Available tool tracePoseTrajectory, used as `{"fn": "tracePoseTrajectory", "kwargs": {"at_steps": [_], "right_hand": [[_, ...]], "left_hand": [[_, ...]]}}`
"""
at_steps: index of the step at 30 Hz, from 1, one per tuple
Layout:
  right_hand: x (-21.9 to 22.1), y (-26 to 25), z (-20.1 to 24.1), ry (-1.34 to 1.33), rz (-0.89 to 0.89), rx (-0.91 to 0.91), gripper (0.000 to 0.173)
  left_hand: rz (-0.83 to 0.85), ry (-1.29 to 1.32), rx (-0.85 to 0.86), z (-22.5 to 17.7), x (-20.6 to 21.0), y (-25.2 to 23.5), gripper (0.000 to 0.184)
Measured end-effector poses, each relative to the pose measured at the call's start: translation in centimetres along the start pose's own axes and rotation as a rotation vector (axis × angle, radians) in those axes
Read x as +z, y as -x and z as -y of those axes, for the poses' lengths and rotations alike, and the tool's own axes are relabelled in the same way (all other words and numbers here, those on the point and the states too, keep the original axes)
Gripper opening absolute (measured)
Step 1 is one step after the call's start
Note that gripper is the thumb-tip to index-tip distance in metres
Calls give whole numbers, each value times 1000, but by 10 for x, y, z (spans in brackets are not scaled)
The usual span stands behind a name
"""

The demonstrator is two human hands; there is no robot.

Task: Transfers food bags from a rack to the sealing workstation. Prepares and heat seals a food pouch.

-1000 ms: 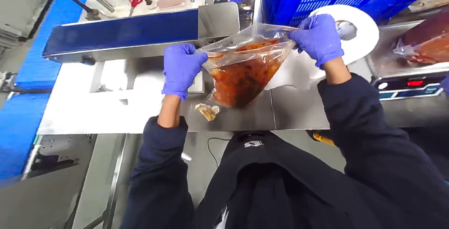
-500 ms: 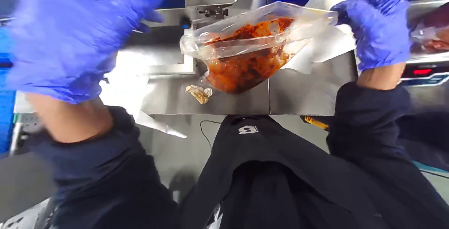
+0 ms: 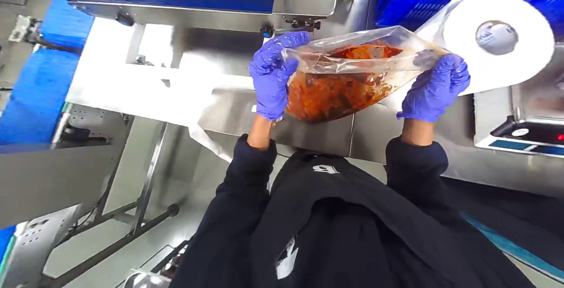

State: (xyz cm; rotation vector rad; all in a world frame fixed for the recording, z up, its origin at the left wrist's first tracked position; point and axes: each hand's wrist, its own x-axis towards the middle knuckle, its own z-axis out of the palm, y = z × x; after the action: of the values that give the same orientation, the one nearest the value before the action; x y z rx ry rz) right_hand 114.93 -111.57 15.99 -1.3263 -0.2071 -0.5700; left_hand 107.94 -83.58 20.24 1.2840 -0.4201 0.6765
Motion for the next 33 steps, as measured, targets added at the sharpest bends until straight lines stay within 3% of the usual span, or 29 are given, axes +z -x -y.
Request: {"fn": "tracePoseTrajectory", "kwargs": {"at_steps": [6,9,12,14,16,20,21,23,25,30,33], "right_hand": [[6,-1,-5,-80,-138,76,34],[5,-4,-12,-123,-172,80,33],[1,1,-17,-87,-173,147,34],[-3,6,-23,-95,-204,223,33],[-7,11,-30,-119,-230,293,30],[-10,13,-34,-82,-209,302,31],[-10,13,-33,-84,-198,281,32],[-11,12,-29,-98,-184,251,34],[-12,15,-29,-112,-173,261,33],[-8,28,-35,-255,-115,279,29],[2,31,-34,-263,-143,285,35]], "left_hand": [[-26,-178,17,-6,13,-15,9],[-43,-367,4,-16,24,-26,11],[-61,-647,120,-20,32,-56,7],[67,-943,73,-28,41,-77,16],[182,-1053,-49,-29,50,-93,20],[136,-716,-91,-24,37,-90,10],[145,-600,-83,-22,28,-81,19],[192,-429,-75,-16,5,-55,57],[171,-409,-120,-6,-15,-18,73],[116,-551,-214,25,-25,37,50],[-116,-576,-208,29,6,39,30]]}}
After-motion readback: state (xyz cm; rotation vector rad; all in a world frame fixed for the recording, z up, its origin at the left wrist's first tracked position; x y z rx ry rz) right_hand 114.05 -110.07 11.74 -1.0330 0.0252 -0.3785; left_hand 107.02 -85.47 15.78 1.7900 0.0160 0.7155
